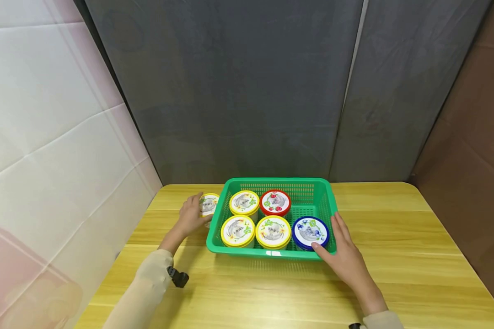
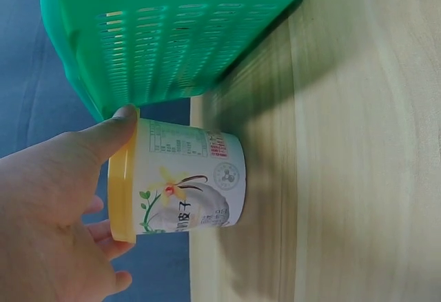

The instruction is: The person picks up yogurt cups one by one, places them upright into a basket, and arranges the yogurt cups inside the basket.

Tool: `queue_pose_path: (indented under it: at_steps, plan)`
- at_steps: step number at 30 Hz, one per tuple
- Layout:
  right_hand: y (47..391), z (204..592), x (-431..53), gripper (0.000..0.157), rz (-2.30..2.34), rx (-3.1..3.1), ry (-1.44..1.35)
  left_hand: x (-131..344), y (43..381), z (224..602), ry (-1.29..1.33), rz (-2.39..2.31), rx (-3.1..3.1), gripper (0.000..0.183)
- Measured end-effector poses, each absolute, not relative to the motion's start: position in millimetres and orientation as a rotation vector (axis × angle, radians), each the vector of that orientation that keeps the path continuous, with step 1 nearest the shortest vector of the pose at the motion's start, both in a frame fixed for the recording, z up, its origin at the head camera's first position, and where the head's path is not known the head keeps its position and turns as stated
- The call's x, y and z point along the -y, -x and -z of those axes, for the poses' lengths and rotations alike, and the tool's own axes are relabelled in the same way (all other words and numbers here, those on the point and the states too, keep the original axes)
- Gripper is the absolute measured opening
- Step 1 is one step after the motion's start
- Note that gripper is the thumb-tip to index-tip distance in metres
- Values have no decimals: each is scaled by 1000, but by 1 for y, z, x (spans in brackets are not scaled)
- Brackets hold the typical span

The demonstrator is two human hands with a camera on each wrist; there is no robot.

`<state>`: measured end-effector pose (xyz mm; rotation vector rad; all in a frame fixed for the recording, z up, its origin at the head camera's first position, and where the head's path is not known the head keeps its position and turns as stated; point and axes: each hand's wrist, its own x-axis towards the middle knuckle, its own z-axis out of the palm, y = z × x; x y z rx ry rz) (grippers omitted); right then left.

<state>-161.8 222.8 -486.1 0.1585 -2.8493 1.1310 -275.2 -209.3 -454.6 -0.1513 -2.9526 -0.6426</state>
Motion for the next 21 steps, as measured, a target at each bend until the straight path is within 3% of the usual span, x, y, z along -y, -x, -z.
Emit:
queue_pose_path:
  at_steps: [21]
  plan:
    - [162,486,-223,95,-1154,2860,-153,216,276,440,76,645,2870,98]
